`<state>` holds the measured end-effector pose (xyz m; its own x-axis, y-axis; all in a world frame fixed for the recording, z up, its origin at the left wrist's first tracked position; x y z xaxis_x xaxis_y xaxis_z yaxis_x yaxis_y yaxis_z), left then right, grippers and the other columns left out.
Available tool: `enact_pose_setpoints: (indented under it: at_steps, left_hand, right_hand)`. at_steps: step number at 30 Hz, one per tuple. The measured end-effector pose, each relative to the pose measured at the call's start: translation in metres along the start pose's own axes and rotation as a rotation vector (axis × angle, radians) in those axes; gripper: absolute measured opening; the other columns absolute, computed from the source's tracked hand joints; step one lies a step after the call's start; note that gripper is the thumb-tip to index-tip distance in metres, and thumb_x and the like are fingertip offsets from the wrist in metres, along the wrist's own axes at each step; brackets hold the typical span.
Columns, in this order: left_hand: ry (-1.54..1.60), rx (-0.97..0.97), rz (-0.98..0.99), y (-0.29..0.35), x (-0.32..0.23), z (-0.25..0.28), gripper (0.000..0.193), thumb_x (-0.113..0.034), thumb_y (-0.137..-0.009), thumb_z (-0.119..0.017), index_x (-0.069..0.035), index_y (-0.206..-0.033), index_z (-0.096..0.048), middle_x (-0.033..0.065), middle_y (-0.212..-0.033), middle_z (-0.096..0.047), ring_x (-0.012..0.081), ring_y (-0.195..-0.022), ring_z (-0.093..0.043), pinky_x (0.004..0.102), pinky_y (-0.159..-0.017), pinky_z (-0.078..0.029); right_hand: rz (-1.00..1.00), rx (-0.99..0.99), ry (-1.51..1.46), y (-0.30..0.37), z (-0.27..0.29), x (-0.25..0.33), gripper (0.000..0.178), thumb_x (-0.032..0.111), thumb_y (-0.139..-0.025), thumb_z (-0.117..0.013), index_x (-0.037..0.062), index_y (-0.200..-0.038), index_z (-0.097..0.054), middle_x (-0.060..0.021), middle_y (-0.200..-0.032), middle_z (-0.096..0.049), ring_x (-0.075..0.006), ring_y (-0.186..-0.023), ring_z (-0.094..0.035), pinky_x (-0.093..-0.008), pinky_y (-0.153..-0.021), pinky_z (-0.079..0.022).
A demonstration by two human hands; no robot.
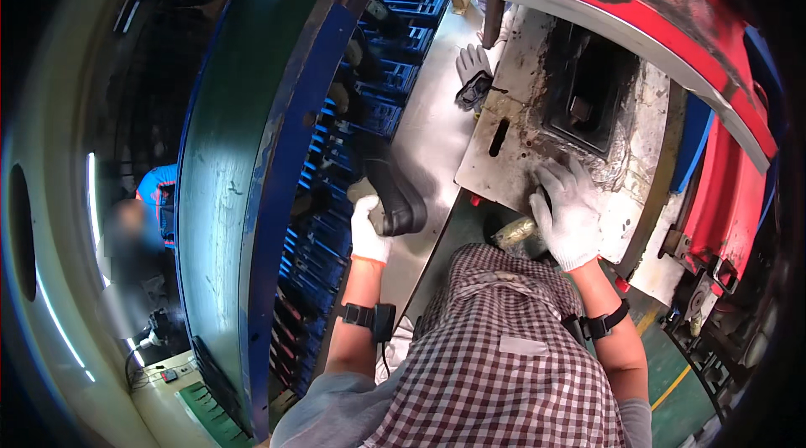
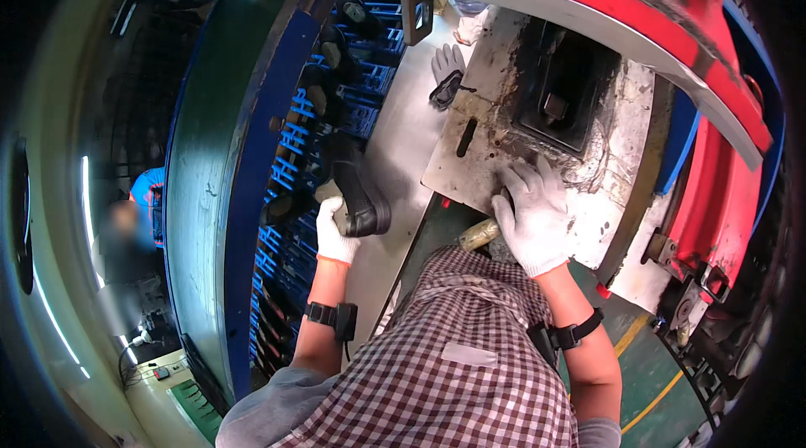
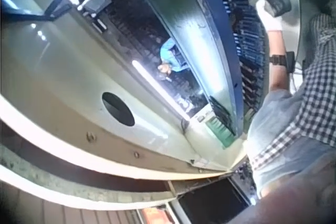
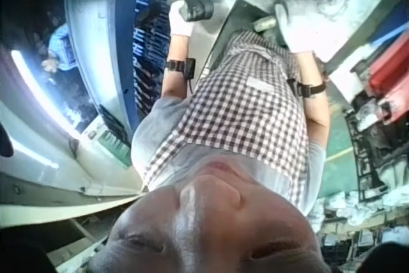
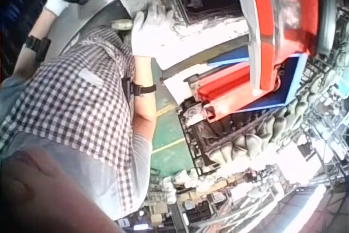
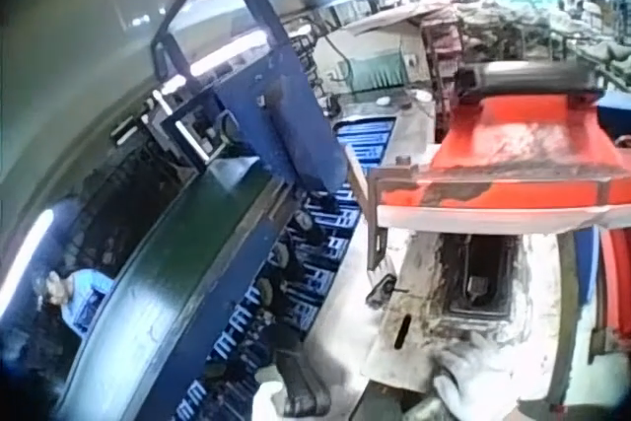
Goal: Operating a heat-setting or sole-pressing machine in a shoe factory.
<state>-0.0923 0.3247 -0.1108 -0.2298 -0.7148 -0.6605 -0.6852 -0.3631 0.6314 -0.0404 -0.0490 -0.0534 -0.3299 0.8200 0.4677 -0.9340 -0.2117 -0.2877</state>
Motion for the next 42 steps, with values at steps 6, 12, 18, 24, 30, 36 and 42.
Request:
enact_pose_setpoints:
  at_steps: [6,12,18,24,30,36,42]
  left_hand:
    - [-0.211,-0.325,0.022,-0.116,-0.033,0.067,0.049,-0.019,-0.077,-0.078,-0.012,-0.123,-0.063,0.0018,-0.103,-0.061,0.0192,-0.096,-0.062,0.0442,-0.079,-0.057]
    - [-0.508,-0.422,-0.491,-0.230,-0.112,0.127,0.066,-0.017,-0.072,-0.083,0.000,-0.133,-0.061,0.0091,-0.123,-0.066,0.0249,-0.106,-0.061,0.0412,-0.094,-0.050]
    - [-1.097,-0.491,-0.514,-0.262,-0.124,0.094,0.079,-0.032,-0.093,-0.077,0.003,-0.155,-0.043,0.0201,-0.154,-0.052,0.0331,-0.134,-0.056,0.0406,-0.111,-0.045]
    - [-1.529,-0.437,-0.660,-0.219,-0.091,0.112,0.086,-0.035,-0.100,-0.070,0.003,-0.161,-0.025,0.0263,-0.164,-0.037,0.0392,-0.146,-0.047,0.0445,-0.118,-0.042]
    - [-0.416,-1.226,-0.433,-0.175,-0.077,0.175,0.059,-0.056,-0.089,-0.077,-0.003,-0.117,-0.070,0.0185,-0.134,-0.067,0.0319,-0.125,-0.062,0.0526,-0.104,-0.050]
    - [0.041,-0.403,0.114,-0.228,-0.153,0.313,0.067,-0.067,-0.091,-0.062,-0.014,-0.130,-0.072,0.0114,-0.140,-0.068,0.0370,-0.135,-0.059,0.0611,-0.112,-0.043]
    - [0.046,-0.445,-0.119,-0.179,-0.107,0.271,0.059,-0.047,-0.086,-0.068,-0.009,-0.131,-0.068,0.0138,-0.136,-0.067,0.0364,-0.129,-0.060,0.0584,-0.110,-0.049]
  right_hand:
    - [-0.038,0.048,0.036,0.001,-0.019,0.004,0.034,0.018,-0.085,-0.074,0.0111,-0.118,-0.071,-0.0098,-0.117,-0.070,-0.0335,-0.116,-0.063,-0.0490,-0.103,-0.047]
    - [-0.003,0.060,0.060,-0.003,-0.018,0.010,0.034,0.016,-0.084,-0.072,0.0105,-0.118,-0.071,-0.0110,-0.112,-0.070,-0.0350,-0.110,-0.065,-0.0479,-0.099,-0.049]
    - [-0.003,0.049,0.065,-0.007,-0.023,0.012,0.033,0.010,-0.083,-0.072,0.0091,-0.115,-0.073,-0.0124,-0.110,-0.071,-0.0362,-0.108,-0.066,-0.0483,-0.097,-0.051]
    - [-0.031,0.052,0.061,-0.004,-0.026,0.008,0.033,0.009,-0.082,-0.072,0.0085,-0.115,-0.073,-0.0126,-0.110,-0.072,-0.0359,-0.107,-0.066,-0.0484,-0.098,-0.050]
    - [-0.016,0.046,0.115,-0.004,-0.027,0.008,0.031,0.006,-0.083,-0.070,0.0078,-0.114,-0.074,-0.0131,-0.109,-0.072,-0.0357,-0.104,-0.066,-0.0471,-0.096,-0.050]
    - [-0.021,0.081,0.101,-0.007,-0.021,0.010,0.029,0.009,-0.085,-0.070,0.0080,-0.114,-0.073,-0.0114,-0.101,-0.071,-0.0346,-0.096,-0.065,-0.0457,-0.089,-0.050]
    - [-0.051,0.055,0.106,-0.003,-0.027,0.006,0.028,0.017,-0.086,-0.070,0.0107,-0.113,-0.074,-0.0095,-0.099,-0.070,-0.0309,-0.096,-0.066,-0.0460,-0.091,-0.050]
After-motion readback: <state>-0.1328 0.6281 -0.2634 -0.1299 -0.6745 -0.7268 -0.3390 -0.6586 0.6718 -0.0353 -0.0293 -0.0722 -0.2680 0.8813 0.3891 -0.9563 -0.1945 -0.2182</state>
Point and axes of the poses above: each hand's wrist, its own y-axis away from the middle knuckle, its own z-axis out of the back of the hand, x = y × z, the point moved 1 cm from there along -y, towards the middle knuckle
